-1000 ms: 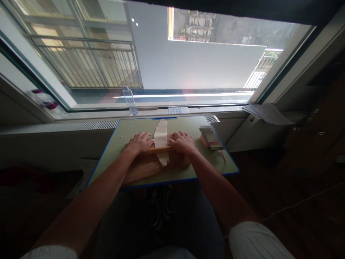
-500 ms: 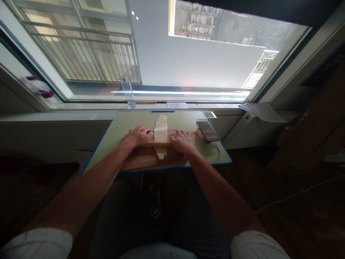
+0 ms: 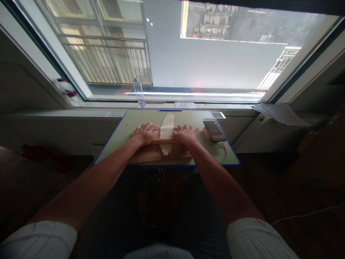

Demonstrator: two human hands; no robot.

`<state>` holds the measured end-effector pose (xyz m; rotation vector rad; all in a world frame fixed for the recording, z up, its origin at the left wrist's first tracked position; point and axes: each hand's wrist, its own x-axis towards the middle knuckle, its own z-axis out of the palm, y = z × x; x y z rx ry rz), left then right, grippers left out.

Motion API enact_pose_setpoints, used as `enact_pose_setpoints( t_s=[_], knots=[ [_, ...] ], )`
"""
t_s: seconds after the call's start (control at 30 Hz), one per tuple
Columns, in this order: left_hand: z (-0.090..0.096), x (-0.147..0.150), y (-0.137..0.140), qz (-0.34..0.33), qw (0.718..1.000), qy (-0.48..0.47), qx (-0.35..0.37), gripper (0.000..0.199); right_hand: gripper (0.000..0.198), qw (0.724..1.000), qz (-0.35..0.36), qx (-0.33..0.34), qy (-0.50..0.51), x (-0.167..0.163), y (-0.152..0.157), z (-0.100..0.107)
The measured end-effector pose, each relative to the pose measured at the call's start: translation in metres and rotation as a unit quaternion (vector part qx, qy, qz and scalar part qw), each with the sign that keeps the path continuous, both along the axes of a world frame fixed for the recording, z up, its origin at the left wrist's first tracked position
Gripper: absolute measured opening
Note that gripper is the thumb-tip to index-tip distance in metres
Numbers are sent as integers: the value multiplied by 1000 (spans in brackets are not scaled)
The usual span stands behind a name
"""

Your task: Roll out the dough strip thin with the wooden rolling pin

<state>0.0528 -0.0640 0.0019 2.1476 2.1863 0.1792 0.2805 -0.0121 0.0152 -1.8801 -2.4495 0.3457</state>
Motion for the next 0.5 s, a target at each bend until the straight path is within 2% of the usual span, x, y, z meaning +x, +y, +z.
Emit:
enact_pose_setpoints(
  t_s=[0.2,0.5],
  knots=[
    [0,3,-7,22,999,-9,-37,65,72,999,9,27,21,6,-16,-5],
    [-8,13,-37,28,1000,-5,7,64,61,995,-7,99,17,14,-59,-12]
  ],
)
